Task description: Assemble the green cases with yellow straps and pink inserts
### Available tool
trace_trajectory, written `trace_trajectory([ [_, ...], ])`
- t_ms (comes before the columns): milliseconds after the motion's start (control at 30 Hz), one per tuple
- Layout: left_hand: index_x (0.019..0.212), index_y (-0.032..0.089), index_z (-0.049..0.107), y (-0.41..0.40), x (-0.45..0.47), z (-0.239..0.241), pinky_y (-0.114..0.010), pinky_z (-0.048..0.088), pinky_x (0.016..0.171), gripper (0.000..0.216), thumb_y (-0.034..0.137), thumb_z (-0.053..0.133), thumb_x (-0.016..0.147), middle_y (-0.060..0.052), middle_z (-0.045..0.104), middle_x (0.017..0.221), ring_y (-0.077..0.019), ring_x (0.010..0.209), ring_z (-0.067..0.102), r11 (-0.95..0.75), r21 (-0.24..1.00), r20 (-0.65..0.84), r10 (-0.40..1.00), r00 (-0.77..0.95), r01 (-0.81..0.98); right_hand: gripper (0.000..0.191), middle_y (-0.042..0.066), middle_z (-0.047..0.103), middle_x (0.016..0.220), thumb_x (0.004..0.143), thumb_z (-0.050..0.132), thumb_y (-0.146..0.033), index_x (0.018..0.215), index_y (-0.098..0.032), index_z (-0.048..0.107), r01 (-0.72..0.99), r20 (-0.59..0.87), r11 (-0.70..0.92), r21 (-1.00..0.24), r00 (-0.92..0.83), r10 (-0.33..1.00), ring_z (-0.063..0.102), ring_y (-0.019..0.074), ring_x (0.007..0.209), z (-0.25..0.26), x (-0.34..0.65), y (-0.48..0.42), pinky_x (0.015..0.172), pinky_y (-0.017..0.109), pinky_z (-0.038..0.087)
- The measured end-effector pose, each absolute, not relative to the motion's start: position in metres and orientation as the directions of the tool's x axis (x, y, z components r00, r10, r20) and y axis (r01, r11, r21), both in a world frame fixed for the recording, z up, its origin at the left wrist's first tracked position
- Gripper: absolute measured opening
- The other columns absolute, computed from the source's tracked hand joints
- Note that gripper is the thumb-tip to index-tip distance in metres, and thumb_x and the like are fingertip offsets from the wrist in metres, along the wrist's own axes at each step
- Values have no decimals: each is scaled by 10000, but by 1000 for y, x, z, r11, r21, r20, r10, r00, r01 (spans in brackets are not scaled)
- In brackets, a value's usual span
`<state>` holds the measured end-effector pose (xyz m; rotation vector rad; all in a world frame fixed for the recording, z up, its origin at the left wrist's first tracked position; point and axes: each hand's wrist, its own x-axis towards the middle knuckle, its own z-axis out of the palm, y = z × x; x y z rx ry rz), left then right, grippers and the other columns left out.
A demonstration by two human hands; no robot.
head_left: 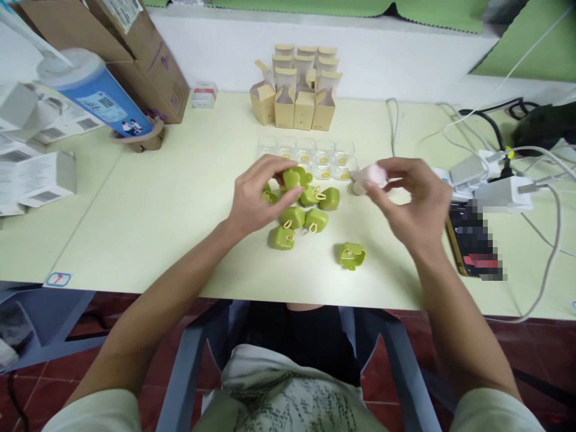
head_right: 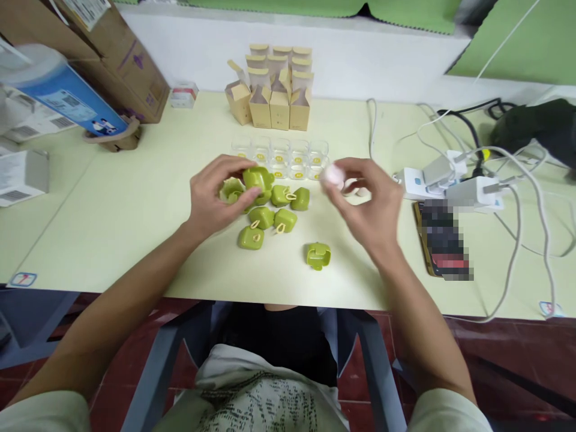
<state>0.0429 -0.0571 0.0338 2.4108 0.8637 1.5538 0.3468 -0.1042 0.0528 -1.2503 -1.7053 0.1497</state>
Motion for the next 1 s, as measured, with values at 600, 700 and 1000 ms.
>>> trace_trajectory([
  [600, 1327, 232, 709, -40, 31, 14, -365, 663, 869, 346, 490, 641, 1107, -107, 791, 1215, -212, 1019, 765, -782, 395, 820, 537, 198, 482, 289, 93, 840, 1100, 928, 832, -461, 1079, -226, 761, 755, 466, 278, -593, 41, 884, 804, 234, 802, 3, 375, -109, 750, 400, 702],
  [700, 1318, 235, 728, -39, 32, 15, -390, 665, 904, 384, 540, 610, 1117, -123, 784, 1235, -229, 1073, 766, -758, 441, 796, 577, 180, 481, 330, 94, 824, 1085, 941, 829, -511, 1080, -221, 752, 772, 477, 293, -563, 14, 879, 781, 222, 768, 0, 376, -108, 704, 381, 680],
  [1000, 1142, 280, 778, -93, -2, 36, -430, 699, 937, 230, 494, 773, 1058, -91, 788, 1260, -222, 1154, 779, -665, 575, 696, 704, 143, 476, 109, 62, 778, 922, 1095, 650, -309, 1036, -250, 721, 742, 673, 592, -314, -266, 690, 721, 223, 798, 32, 356, -133, 650, 375, 551],
])
